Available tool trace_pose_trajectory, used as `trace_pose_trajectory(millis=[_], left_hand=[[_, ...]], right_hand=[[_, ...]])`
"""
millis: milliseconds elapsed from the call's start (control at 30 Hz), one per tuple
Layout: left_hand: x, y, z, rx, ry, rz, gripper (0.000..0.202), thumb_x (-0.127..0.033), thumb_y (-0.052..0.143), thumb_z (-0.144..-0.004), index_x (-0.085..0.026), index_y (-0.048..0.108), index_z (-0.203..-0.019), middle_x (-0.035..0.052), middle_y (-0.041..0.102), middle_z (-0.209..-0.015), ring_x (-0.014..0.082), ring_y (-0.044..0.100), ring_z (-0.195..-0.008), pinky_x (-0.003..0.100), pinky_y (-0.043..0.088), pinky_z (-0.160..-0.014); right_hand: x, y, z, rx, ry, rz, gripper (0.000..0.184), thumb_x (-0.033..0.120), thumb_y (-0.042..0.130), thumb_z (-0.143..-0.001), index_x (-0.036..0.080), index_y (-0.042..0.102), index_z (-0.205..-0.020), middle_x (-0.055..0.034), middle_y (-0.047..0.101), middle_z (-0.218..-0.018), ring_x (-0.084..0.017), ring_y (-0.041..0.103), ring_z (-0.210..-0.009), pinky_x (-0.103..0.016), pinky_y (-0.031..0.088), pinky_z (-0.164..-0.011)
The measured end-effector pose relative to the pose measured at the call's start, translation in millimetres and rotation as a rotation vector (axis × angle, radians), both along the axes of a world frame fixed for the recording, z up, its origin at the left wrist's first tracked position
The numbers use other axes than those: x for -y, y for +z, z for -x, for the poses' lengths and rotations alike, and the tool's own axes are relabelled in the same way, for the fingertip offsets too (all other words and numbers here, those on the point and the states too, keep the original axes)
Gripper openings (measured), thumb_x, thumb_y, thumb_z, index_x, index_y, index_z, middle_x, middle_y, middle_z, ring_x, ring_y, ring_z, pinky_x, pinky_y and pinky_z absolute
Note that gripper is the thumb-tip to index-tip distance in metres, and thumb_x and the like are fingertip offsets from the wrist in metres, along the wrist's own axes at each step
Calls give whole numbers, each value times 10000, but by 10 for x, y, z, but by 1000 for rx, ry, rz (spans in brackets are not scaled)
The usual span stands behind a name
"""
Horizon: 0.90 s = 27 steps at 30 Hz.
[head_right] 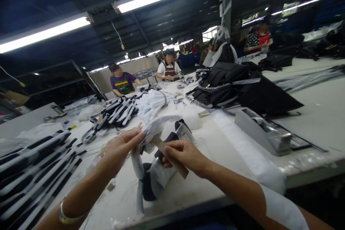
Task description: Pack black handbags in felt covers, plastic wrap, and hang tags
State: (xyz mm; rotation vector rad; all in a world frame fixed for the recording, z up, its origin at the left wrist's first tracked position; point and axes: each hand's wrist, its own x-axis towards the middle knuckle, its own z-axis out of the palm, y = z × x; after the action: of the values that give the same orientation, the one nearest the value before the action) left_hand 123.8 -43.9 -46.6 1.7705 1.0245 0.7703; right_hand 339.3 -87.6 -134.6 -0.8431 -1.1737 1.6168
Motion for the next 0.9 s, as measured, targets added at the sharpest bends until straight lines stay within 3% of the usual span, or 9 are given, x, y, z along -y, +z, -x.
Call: trace_pose_trajectory(millis=[233,367,500,733,900], left_hand=[[-5,-5,-24,4,-8,1,409,-562,603,-874,-186,751,-941,47,691,-863,194,610,-820,251,453,-706],[3,1,-33,5,14,10,449,-581,614,-858,-168,743,-979,53,696,-839,192,620,-785,243,452,-667],[16,-2,-23,12,42,21,471,-599,621,-848,-167,740,-995,46,707,-846,184,629,-777,234,447,-678],[62,34,-76,-16,-6,-60,397,-537,633,-864,-192,750,-1022,49,737,-925,225,663,-875,258,476,-758],[70,48,-48,-110,25,-168,388,-522,601,-891,-202,753,-1050,57,739,-962,253,659,-933,287,468,-805]], right_hand=[[-113,-7,41,165,-51,-28,456,570,704,-812,165,732,-1020,-38,717,-776,-97,621,-577,-186,425,-491],[-193,94,87,187,-136,-49,477,596,716,-785,153,715,-962,-41,721,-755,-80,576,-521,-179,382,-455],[-261,137,114,195,-129,-63,486,619,734,-748,141,698,-827,-59,725,-737,-90,567,-503,-194,377,-442],[-403,177,277,-40,-174,-43,357,467,814,-699,127,726,-761,-20,660,-598,-105,553,-512,-221,401,-490],[-280,296,257,-168,55,77,290,330,838,-687,152,764,-904,-34,700,-825,-113,608,-751,-227,467,-712]])
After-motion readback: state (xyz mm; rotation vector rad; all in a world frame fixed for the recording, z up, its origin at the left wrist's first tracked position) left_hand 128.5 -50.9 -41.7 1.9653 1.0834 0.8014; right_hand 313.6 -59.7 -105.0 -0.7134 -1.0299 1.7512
